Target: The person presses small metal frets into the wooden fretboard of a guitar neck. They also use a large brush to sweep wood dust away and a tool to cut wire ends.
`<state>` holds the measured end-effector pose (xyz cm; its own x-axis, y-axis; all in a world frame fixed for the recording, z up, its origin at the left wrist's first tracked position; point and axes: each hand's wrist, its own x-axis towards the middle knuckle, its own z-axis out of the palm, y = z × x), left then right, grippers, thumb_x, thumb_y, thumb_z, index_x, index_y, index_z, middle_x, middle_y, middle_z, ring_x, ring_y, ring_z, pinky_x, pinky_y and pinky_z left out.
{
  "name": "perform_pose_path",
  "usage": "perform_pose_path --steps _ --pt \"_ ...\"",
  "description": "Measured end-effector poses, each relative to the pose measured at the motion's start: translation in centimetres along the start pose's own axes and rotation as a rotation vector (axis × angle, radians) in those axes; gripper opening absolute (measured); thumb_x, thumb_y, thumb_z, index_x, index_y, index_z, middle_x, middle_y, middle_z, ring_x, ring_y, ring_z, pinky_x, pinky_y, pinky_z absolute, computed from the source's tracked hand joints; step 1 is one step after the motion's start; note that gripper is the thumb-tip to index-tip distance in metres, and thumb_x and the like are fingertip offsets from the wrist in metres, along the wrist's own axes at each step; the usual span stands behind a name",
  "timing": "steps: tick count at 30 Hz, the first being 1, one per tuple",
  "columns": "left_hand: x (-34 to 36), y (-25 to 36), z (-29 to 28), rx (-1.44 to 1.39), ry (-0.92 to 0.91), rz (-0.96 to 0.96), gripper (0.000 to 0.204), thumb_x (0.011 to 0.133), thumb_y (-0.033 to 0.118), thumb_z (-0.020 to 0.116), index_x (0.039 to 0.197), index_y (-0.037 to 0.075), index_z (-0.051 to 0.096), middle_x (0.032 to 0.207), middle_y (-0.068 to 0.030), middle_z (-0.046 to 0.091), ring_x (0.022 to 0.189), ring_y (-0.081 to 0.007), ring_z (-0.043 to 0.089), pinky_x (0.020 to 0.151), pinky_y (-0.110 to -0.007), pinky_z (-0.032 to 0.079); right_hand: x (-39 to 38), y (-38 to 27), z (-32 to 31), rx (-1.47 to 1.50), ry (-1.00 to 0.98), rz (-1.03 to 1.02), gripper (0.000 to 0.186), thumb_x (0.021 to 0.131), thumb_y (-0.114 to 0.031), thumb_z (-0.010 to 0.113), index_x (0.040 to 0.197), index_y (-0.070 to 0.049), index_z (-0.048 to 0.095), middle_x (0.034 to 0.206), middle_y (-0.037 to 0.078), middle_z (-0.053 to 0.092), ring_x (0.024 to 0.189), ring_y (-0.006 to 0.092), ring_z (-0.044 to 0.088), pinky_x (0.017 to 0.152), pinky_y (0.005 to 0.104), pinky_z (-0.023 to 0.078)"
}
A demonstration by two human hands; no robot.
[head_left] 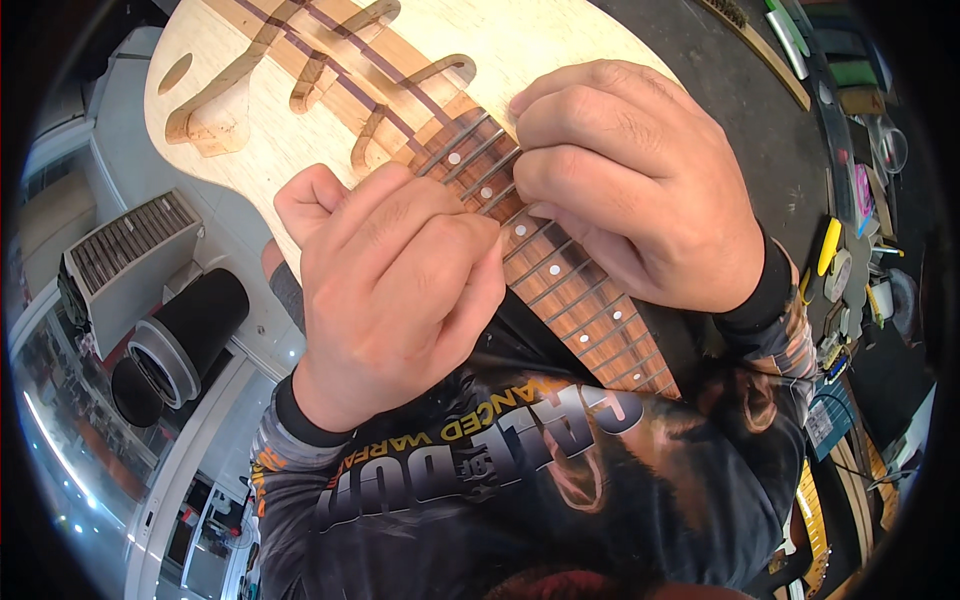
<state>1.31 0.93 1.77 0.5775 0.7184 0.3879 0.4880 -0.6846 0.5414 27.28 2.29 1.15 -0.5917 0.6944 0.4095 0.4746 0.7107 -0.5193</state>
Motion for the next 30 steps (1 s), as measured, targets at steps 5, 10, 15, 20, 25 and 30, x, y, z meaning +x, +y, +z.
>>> perform_pose_path --steps 5,10,15,20,25,30 --pt "0.5 -0.4 0.1 0.049 0.017 0.017 0.026 0.081 -0.006 0.092 0.099 0.008 0.079 0.087 -0.0044 0.073 0.077 -0.0246 0.065 0.084 -0.043 0.035 0.1 0.0 -0.2 -0.060 -0.014 0.065 0.029 0.082 -0.004 0.092 0.107 -0.005 0.076 0.118 0.014 0.075 0.111 0.0378 0.078 0.092 0.0470 0.062" --pt "-0.1 -0.2 -0.2 0.045 0.043 -0.026 0.027 0.080 -0.004 0.094 0.099 0.009 0.080 0.089 -0.0027 0.073 0.079 -0.0233 0.065 0.085 -0.042 0.034 0.2 0.9 -0.8 0.031 0.000 0.038 0.027 0.086 -0.002 0.091 0.109 -0.004 0.076 0.122 0.016 0.075 0.110 0.0381 0.077 0.092 0.0465 0.062" --pt "-0.1 -0.1 -0.2 0.051 0.019 -0.017 0.028 0.079 -0.003 0.095 0.099 0.010 0.080 0.089 -0.0028 0.073 0.079 -0.0231 0.065 0.085 -0.043 0.034 0.0 0.8 -1.1 0.064 -0.016 0.057 0.028 0.085 -0.001 0.091 0.109 -0.005 0.076 0.122 0.014 0.074 0.111 0.0370 0.076 0.094 0.0467 0.060" --pt "-0.4 0.2 -0.5 0.034 -0.006 -0.021 0.028 0.079 -0.003 0.094 0.099 0.010 0.079 0.090 -0.0031 0.073 0.079 -0.0233 0.065 0.085 -0.044 0.034 0.1 0.6 -1.0 0.038 -0.072 0.021 0.028 0.083 -0.004 0.092 0.106 -0.007 0.076 0.121 0.011 0.074 0.115 0.0357 0.075 0.099 0.0484 0.058" --pt "-0.3 0.0 -0.3 0.004 -0.009 -0.006 0.027 0.079 -0.005 0.093 0.097 0.009 0.078 0.088 -0.0033 0.073 0.076 -0.0245 0.064 0.084 -0.044 0.034 0.1 0.2 -0.5 -0.010 -0.049 0.011 0.028 0.082 -0.007 0.092 0.104 -0.008 0.076 0.117 0.010 0.075 0.119 0.0358 0.077 0.100 0.0482 0.058" --pt "0.0 -0.3 0.2 0.040 0.036 0.004 0.027 0.080 -0.006 0.092 0.096 0.009 0.077 0.087 -0.0036 0.073 0.076 -0.0248 0.064 0.083 -0.044 0.034 0.2 0.3 -0.3 -0.042 -0.028 0.041 0.026 0.083 -0.007 0.092 0.104 -0.007 0.077 0.116 0.011 0.075 0.117 0.0360 0.078 0.097 0.0487 0.059"
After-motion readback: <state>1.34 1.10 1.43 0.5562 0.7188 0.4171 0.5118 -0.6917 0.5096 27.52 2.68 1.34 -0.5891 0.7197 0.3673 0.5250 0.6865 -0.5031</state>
